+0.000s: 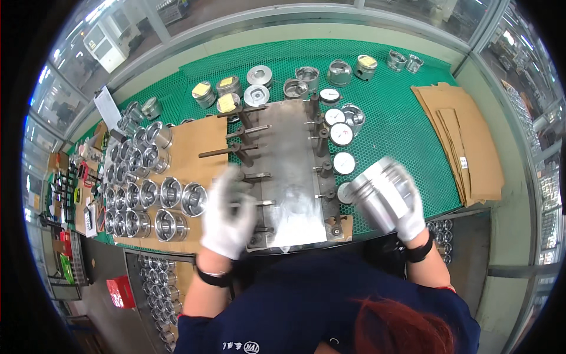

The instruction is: The person picks up shiny metal cylindrical parts from a tray and places them into a jig on a green workbench. They then use a white cloth to wipe the top surface of each part while it is held in the jig. The person repeats this process for multiple parts, moving them between the tray and the jig.

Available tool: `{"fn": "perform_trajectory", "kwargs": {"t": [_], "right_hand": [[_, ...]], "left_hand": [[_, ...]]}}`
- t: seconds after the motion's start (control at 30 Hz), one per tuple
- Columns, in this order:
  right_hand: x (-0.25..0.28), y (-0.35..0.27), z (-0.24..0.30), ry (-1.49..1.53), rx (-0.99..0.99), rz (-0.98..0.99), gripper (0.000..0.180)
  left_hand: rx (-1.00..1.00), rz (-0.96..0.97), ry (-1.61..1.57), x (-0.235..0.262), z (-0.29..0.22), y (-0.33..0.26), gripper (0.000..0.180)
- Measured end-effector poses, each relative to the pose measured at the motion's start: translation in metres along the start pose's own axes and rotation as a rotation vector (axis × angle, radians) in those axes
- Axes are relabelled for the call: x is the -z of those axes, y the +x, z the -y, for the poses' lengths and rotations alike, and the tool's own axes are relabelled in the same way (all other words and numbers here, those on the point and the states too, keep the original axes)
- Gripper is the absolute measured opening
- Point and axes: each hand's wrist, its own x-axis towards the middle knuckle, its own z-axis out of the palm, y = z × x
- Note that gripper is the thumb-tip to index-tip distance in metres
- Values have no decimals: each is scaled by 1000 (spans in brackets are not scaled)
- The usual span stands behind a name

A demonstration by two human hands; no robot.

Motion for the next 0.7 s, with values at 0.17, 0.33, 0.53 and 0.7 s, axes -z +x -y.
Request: {"fn": "perform_trajectory", "kwargs": {"t": [0.17,0.33,0.53,0.7], "right_hand": [[62,73,-61,102,-340,-436,35],[96,154,-187,289,-809,-287,12],[81,213,-232,428,-925,-262,20],[81,184,-191,453,-862,-218,67]], "left_hand": [[316,-308,961,95,116,-34,85],[576,-273,991,102,159,-47,75],[924,-408,857,96,135,-34,44],[977,-232,840,112,143,-74,45]]}}
